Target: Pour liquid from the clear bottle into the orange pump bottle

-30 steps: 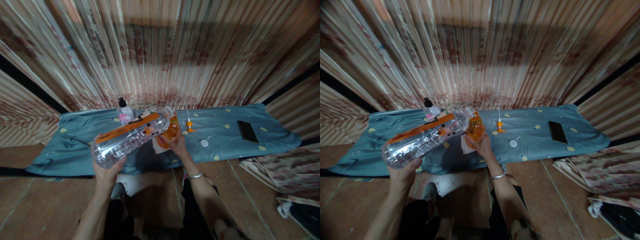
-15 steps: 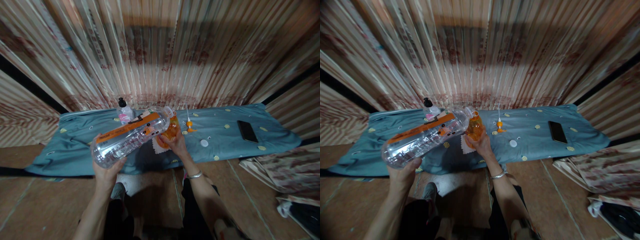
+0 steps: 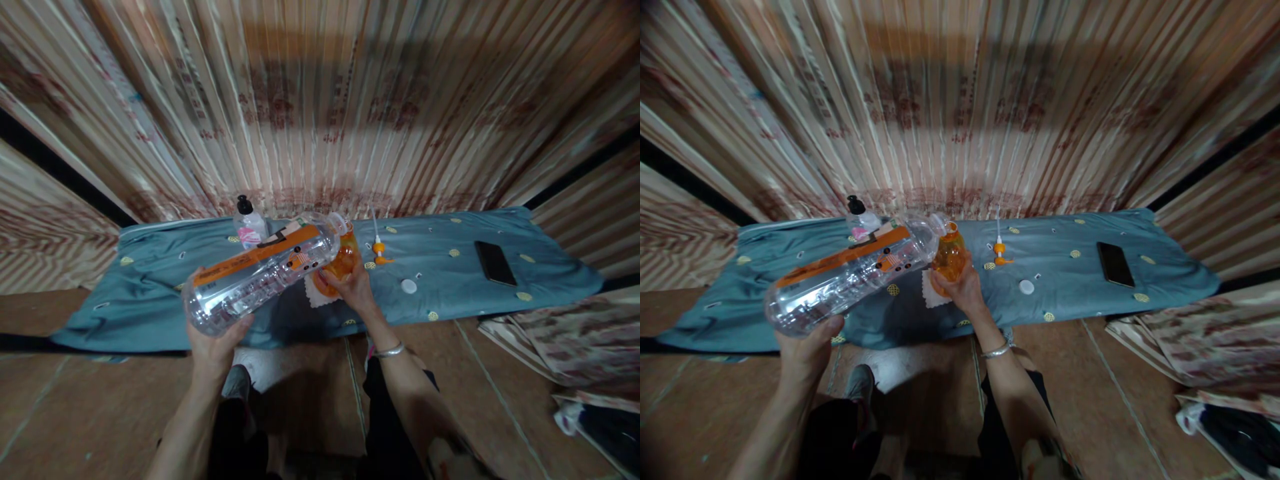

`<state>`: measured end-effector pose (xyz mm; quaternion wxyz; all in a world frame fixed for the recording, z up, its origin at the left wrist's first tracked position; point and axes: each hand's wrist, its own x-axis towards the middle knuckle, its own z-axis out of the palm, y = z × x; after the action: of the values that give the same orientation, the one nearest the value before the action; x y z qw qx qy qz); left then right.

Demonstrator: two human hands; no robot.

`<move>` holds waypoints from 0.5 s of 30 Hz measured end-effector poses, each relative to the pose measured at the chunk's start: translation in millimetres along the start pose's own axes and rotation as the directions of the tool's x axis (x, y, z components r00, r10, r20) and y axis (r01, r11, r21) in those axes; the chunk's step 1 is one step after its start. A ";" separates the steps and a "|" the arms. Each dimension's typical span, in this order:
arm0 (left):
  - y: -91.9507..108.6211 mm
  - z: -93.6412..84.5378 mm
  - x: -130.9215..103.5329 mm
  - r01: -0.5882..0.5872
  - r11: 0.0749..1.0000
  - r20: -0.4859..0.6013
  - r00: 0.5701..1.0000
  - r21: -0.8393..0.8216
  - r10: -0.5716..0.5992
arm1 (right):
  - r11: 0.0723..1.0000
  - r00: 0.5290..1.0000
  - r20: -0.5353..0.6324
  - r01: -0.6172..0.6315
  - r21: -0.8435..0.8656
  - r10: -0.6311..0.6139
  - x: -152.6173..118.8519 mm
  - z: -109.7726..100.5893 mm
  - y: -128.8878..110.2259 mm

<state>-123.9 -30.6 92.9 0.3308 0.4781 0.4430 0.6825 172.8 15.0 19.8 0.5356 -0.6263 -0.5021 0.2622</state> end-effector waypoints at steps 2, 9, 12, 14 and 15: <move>-0.3 0.6 -0.6 0.000 0.999 0.014 1.000 0.034 -0.001 | 1.000 1.000 0.004 -0.004 0.000 0.004 -0.1 -0.2 -1.5; -5.7 -2.0 -2.9 0.042 0.997 0.045 0.998 0.071 -0.045 | 1.000 1.000 -0.005 -0.008 0.023 0.008 -0.6 -0.1 -5.8; -7.3 -4.1 -2.4 0.069 0.996 0.027 0.997 0.055 -0.071 | 0.999 1.000 0.004 0.018 0.033 -0.018 -1.1 -1.1 -4.3; -9.2 -6.9 -1.4 0.077 0.996 0.015 0.997 0.041 -0.077 | 0.999 0.999 0.007 0.031 0.040 -0.031 -1.6 -0.7 -2.4; -10.3 -8.4 -0.9 0.075 0.996 0.014 0.997 0.039 -0.076 | 0.999 1.000 0.001 0.031 0.044 -0.031 -1.8 0.0 -1.3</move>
<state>-131.3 -29.8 81.8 0.3508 0.4726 0.4710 0.6571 171.7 13.2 20.6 0.5526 -0.6065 -0.5063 0.2655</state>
